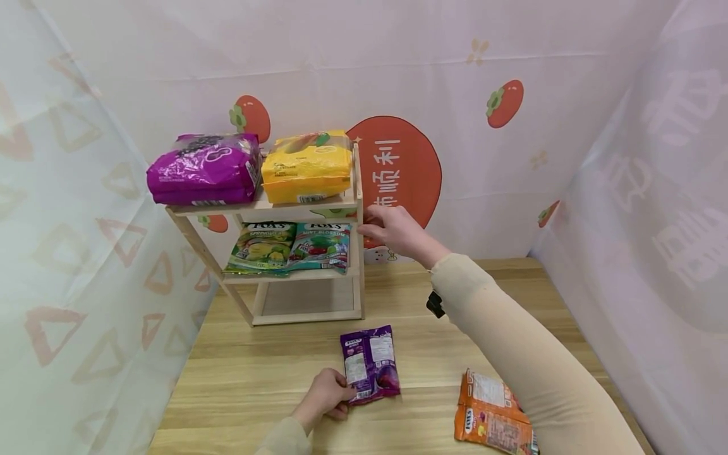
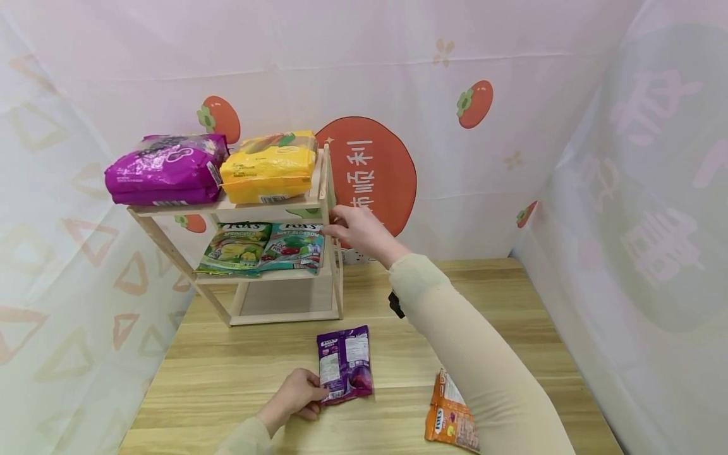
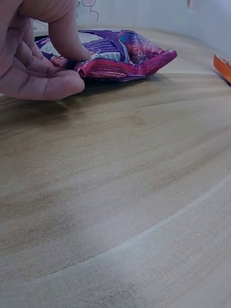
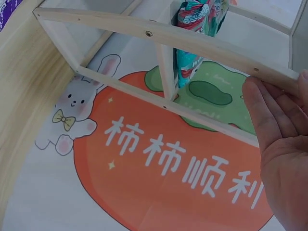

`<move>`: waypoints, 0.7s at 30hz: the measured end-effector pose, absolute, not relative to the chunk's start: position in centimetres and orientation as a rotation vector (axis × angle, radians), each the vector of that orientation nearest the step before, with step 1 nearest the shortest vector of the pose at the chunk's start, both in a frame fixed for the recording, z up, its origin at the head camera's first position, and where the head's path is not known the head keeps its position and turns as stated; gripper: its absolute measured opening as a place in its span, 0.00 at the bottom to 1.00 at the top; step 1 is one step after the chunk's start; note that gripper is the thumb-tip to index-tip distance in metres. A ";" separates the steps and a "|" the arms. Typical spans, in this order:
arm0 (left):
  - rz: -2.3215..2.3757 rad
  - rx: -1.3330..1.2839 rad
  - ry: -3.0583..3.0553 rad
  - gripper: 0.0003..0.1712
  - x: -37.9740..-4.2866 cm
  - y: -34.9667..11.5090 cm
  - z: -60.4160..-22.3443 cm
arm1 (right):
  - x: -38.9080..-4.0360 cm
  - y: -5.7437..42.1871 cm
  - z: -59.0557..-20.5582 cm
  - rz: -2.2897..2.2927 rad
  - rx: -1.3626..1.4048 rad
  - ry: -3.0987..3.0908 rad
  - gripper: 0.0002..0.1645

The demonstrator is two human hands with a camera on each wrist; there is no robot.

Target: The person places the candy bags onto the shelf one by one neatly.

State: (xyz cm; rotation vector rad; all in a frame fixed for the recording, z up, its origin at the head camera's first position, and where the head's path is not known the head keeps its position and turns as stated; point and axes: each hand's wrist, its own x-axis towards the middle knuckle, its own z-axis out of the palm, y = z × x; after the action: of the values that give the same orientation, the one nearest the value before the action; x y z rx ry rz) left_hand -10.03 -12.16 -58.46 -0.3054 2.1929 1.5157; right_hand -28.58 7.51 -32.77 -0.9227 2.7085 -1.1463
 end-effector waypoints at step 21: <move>1.613 -0.276 2.246 0.11 -11.3 -14.5 -57.3 | -28.4 7.3 -32.6 -1.079 -0.940 2.760 0.09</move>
State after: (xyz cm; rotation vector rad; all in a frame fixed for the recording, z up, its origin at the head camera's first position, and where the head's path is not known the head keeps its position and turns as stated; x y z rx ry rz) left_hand -11.29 -14.49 -57.34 -0.2760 2.2458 1.6126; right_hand -28.37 7.28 -32.64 -0.9400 2.7604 -1.0793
